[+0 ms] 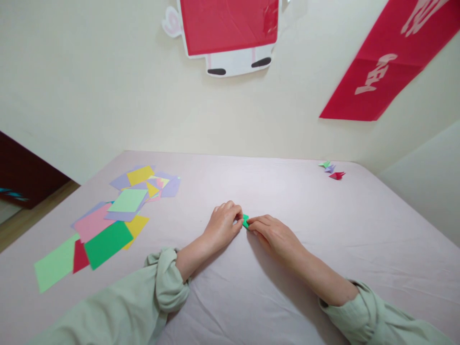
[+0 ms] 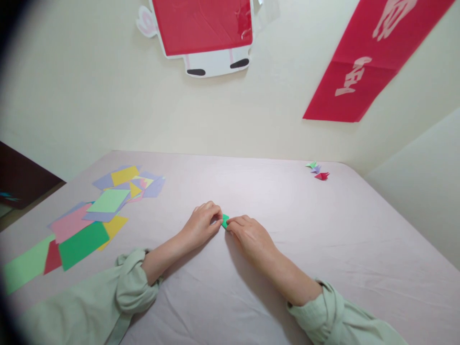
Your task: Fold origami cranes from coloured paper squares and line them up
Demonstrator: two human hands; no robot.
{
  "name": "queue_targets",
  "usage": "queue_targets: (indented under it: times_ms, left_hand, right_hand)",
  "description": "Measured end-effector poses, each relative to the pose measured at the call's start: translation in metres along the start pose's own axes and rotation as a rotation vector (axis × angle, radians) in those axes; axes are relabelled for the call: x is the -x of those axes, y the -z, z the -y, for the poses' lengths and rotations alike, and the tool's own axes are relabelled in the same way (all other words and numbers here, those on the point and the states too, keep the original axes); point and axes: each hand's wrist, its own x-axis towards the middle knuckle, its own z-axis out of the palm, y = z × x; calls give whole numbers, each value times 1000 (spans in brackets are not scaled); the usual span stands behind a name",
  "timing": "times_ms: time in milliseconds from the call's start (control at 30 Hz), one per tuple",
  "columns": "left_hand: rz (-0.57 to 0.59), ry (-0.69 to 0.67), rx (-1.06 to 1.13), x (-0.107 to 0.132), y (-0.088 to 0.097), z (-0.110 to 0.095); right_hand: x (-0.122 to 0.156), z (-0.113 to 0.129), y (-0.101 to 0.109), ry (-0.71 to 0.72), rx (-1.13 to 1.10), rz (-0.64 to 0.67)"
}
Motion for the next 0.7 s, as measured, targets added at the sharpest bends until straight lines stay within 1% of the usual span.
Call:
queue_targets:
  times_ms: [133, 300, 567, 700]
  left_hand:
    - [7, -20, -13, -2, 0, 2]
    - [54, -33, -27, -5, 4, 1]
    - [109, -38, -62, -11, 13, -6]
    - [123, -54, -76, -11, 15, -6]
  right_hand:
    - [0, 1, 0, -9, 26, 42]
    - [1, 3, 0, -39, 40, 59]
    - [3, 5, 2, 2, 118, 75]
    - [3, 8, 2, 11, 164, 92]
